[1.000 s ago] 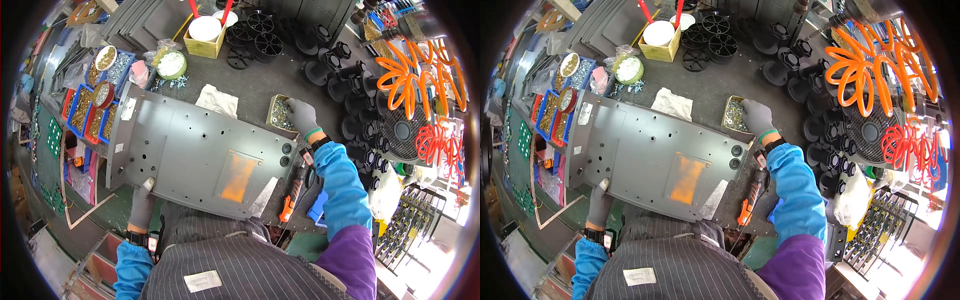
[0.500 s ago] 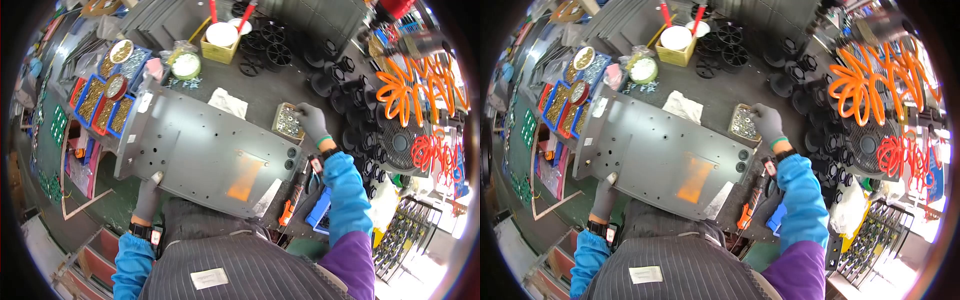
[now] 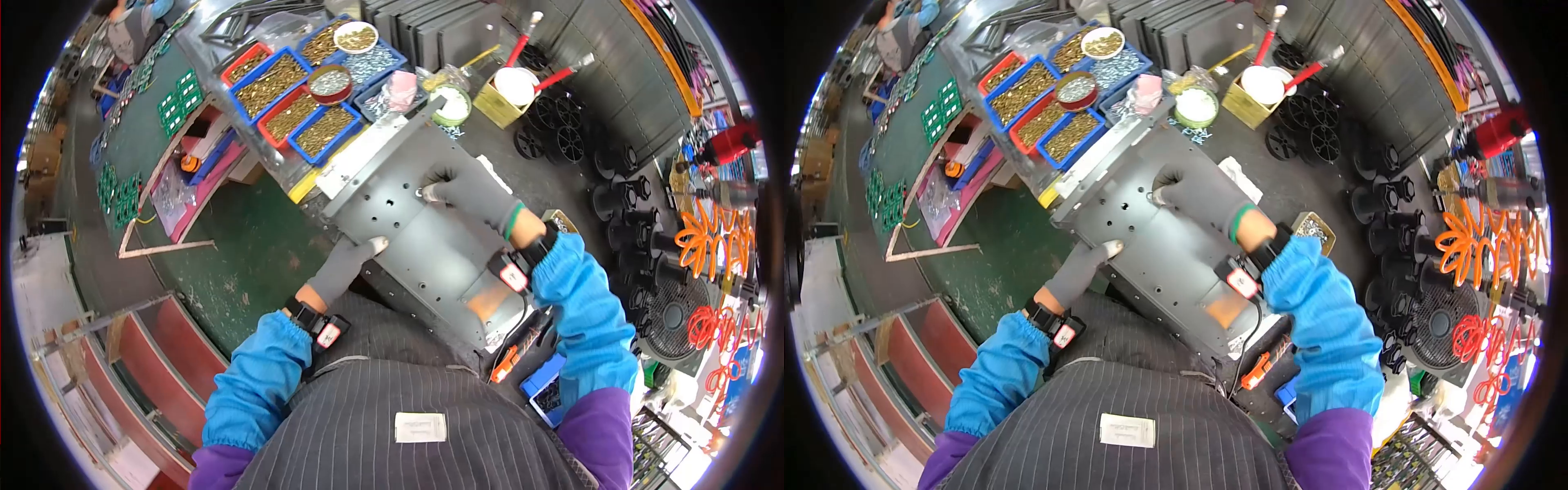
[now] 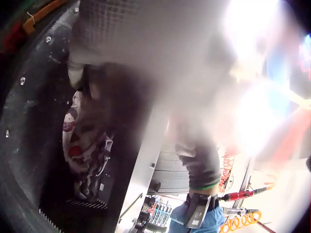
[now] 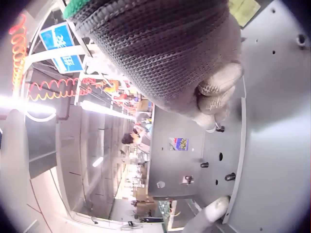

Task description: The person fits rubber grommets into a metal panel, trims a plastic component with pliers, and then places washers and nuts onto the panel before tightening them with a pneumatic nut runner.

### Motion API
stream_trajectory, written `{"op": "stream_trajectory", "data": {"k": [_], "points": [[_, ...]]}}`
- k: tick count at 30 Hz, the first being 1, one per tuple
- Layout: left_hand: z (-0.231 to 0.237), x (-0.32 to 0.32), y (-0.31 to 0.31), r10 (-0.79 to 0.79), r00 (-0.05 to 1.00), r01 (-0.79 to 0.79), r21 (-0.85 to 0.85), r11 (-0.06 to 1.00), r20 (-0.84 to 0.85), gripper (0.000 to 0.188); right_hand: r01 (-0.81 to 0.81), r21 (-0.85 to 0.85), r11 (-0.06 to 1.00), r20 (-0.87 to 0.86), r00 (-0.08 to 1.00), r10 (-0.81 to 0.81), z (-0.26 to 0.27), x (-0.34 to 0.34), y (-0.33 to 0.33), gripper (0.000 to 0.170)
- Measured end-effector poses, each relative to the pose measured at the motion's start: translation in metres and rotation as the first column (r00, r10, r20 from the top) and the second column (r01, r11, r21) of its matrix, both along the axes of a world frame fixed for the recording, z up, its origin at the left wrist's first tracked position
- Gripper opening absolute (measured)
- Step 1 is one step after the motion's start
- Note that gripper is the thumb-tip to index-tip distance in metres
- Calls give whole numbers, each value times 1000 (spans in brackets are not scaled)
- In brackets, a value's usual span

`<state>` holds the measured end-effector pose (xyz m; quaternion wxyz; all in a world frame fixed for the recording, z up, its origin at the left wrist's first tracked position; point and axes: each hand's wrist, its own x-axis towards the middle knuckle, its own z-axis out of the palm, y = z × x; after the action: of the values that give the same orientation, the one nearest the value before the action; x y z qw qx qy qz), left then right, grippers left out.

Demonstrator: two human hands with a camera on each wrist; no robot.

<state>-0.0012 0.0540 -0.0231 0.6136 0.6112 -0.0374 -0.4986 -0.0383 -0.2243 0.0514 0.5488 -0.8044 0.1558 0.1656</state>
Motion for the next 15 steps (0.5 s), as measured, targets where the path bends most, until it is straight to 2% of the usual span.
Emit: {"op": "stream_trajectory", "data": {"k": [2,6,8,12,15], "points": [[2,6,2,-47,996,47,7,999,78,55,-28,-4,1000,-26,999,28,-22,18,0,14],[2,11,6,16,999,-14,-40,999,44,58,-26,100,995,-148,988,41,-33,38,-3,10],[-6,9,7,39,999,-35,-116,993,27,58,-3,203,979,-209,977,46,-28,43,0,10],[-19,12,8,-4,1000,4,-115,993,7,57,28,110,994,-285,958,5,-22,47,9,11],[-19,13,8,-18,1000,21,-127,992,23,54,74,75,994,-261,964,-52,-14,45,11,9]]}}
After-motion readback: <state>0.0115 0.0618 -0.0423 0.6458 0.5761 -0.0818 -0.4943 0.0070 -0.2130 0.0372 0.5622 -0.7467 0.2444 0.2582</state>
